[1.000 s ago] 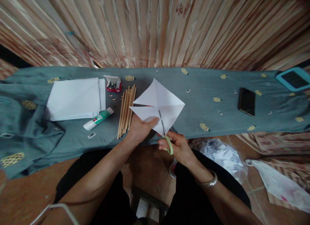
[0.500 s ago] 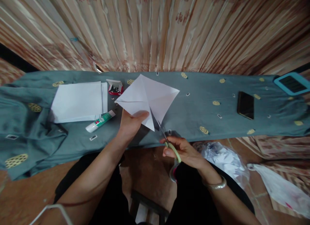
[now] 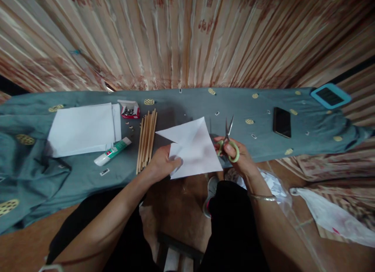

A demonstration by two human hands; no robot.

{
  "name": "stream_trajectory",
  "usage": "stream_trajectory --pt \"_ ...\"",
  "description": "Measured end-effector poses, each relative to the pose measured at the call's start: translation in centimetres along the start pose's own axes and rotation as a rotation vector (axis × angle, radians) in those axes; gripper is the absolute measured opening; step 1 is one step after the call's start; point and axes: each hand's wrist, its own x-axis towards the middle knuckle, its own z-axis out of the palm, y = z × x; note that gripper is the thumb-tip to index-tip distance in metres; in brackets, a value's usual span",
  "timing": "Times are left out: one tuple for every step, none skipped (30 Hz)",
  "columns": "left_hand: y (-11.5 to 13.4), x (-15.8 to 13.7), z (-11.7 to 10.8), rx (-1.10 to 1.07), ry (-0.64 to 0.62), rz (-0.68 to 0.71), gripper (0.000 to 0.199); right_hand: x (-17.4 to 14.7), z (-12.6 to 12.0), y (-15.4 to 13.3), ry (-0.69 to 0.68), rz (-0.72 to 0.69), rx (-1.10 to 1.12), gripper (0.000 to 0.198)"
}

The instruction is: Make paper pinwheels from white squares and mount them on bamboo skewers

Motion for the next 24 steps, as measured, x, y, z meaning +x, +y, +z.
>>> stream_trajectory --pt "0.1 -0.1 0.2 0.022 -0.038 0.010 0.007 0.0 0.4 -0.1 -0.010 0.003 0.001 0.053" --pt "0.1 -0.2 0.3 0.040 -0.068 0.022 0.009 0.0 0.7 -0.1 -0.013 0.011 -0.004 0.050" --pt "0.2 -0.3 0.3 0.054 -0.091 0.032 0.010 0.0 1.0 -0.1 -0.016 0.026 -0.011 0.047" --pt "0.3 -0.3 0.3 0.063 -0.112 0.036 0.012 -0.1 1.4 0.0 -0.019 0.045 -0.018 0.044" --pt "0.4 -0.3 0.3 0.064 -0.126 0.035 0.013 -0.1 1.6 0.1 -0.023 0.068 -0.021 0.042" --pt "0.5 -0.2 0.1 0.050 -0.133 0.030 0.015 -0.1 1.9 0.2 -0.028 0.090 -0.020 0.041" --pt "0.6 -0.1 0.0 0.015 -0.138 0.017 0.017 -0.1 2.1 0.4 -0.029 0.104 -0.012 0.041" --pt "0.8 0.0 -0.2 -0.047 -0.136 -0.004 0.021 -0.1 2.2 0.5 -0.016 0.108 0.004 0.042" --pt "1.0 0.1 -0.3 -0.139 -0.130 -0.031 0.027 0.0 2.3 0.6 0.007 0.103 0.030 0.042" --pt "1.2 0.2 -0.5 -0.257 -0.122 -0.054 0.035 0.1 2.4 0.7 0.036 0.092 0.068 0.040" --pt "1.3 0.2 -0.6 -0.390 -0.116 -0.068 0.043 0.2 2.5 0.7 0.064 0.078 0.116 0.039" --pt "1.5 0.3 -0.6 -0.522 -0.113 -0.072 0.049 0.4 2.5 0.7 0.096 0.059 0.169 0.037" --pt "1.6 0.3 -0.5 -0.643 -0.112 -0.066 0.051 0.5 2.6 0.8 0.129 0.037 0.221 0.036" --pt "1.6 0.2 -0.3 -0.745 -0.115 -0.057 0.049 0.6 2.8 0.8 0.163 0.014 0.265 0.035" --pt "1.6 0.1 0.0 -0.829 -0.114 -0.055 0.044 0.7 3.0 0.9 0.196 -0.009 0.300 0.034" --pt "1.5 0.0 0.4 -0.896 -0.108 -0.065 0.038 0.8 3.2 1.0 0.226 -0.029 0.327 0.033" --pt "1.4 -0.1 0.9 -0.950 -0.097 -0.088 0.032 0.9 3.5 1.2 0.248 -0.041 0.346 0.032" --pt "1.4 -0.2 1.4 -0.992 -0.087 -0.115 0.029 0.9 3.8 1.3 0.262 -0.048 0.360 0.032" --pt "1.3 -0.3 1.9 -1.019 -0.080 -0.141 0.029 0.9 4.2 1.5 0.268 -0.048 0.365 0.032" --pt "1.3 -0.3 2.4 -1.031 -0.066 -0.162 0.030 0.9 4.5 1.7 0.268 -0.043 0.361 0.032" --pt "1.2 -0.3 2.8 -1.037 -0.035 -0.177 0.032 0.8 4.8 1.8 0.261 -0.035 0.347 0.033" --pt "1.3 -0.2 3.1 -1.039 0.013 -0.191 0.035 0.7 5.1 1.9 0.249 -0.027 0.324 0.034" --pt "1.3 -0.1 3.3 -1.044 0.073 -0.204 0.038 0.6 5.4 2.0 0.229 -0.022 0.294 0.035" --pt "1.3 0.1 3.3 -1.052 0.135 -0.212 0.040 0.4 5.5 1.9 0.205 -0.017 0.260 0.035"
